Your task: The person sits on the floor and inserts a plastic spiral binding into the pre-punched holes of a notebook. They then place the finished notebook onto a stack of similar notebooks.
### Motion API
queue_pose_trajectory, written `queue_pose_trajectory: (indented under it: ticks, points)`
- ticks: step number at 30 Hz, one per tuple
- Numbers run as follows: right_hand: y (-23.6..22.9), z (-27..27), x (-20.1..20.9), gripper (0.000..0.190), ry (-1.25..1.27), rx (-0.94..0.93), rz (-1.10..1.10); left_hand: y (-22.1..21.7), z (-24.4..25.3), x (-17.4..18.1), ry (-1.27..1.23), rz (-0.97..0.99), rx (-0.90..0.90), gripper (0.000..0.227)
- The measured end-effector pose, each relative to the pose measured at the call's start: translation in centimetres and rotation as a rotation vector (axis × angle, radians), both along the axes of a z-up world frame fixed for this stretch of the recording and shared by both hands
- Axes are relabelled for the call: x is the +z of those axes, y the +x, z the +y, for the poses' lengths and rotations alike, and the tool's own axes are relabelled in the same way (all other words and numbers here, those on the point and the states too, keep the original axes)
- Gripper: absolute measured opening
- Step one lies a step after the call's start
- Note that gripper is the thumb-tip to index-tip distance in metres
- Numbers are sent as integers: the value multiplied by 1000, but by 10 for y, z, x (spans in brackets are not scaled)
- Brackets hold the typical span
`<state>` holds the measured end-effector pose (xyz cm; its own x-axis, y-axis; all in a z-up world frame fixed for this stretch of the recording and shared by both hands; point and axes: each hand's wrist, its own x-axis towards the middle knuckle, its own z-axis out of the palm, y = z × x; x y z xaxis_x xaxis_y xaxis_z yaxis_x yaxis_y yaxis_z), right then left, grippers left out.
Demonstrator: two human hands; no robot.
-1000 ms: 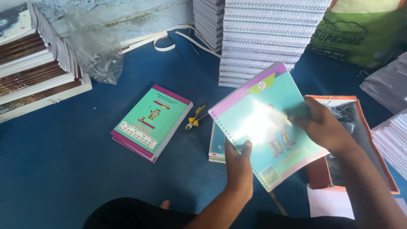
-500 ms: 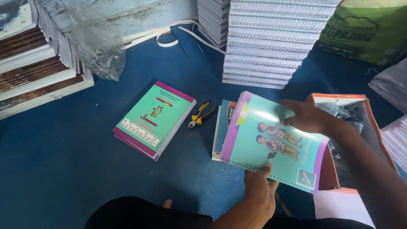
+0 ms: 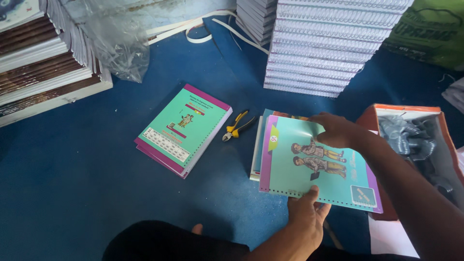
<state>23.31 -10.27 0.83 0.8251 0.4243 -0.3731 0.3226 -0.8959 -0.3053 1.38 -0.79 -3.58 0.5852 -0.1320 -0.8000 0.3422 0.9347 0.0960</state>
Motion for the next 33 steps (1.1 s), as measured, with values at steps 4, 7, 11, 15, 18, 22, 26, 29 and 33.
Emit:
queue_pose_trajectory:
  ticks: [4, 7, 11, 15, 18, 22, 26, 29, 33]
  points:
    - [-3, 8, 2, 63, -28, 43, -70, -1, 2, 0, -8, -54, -3, 47]
    - [-5, 9, 1, 65, -8, 51, -92, -2, 3, -1, 1, -74, -20, 46]
    - [-7, 9, -3, 65, -11, 63, -115, -4, 2, -1, 0, -71, -4, 46]
    - [-12, 10, -2, 69, -17, 75, -159, -1, 0, -3, 31, -43, -5, 46]
    - [-23, 14, 1, 75, -21, 84, -241, -2, 0, -10, 9, -108, 26, 48]
    - [-41, 14, 4, 76, 65, 96, -371, -13, -3, -21, 78, -131, -150, 54]
    - [-61, 16, -2, 62, 110, 42, -472, -34, -7, -34, 97, -80, -340, 37]
    - [-79, 20, -8, 58, 156, 12, -593, -40, -1, -51, 107, -135, -456, 21]
    - [-96, 16, 0, 56, 337, -30, -750, -38, 11, -79, 56, -209, -440, 19]
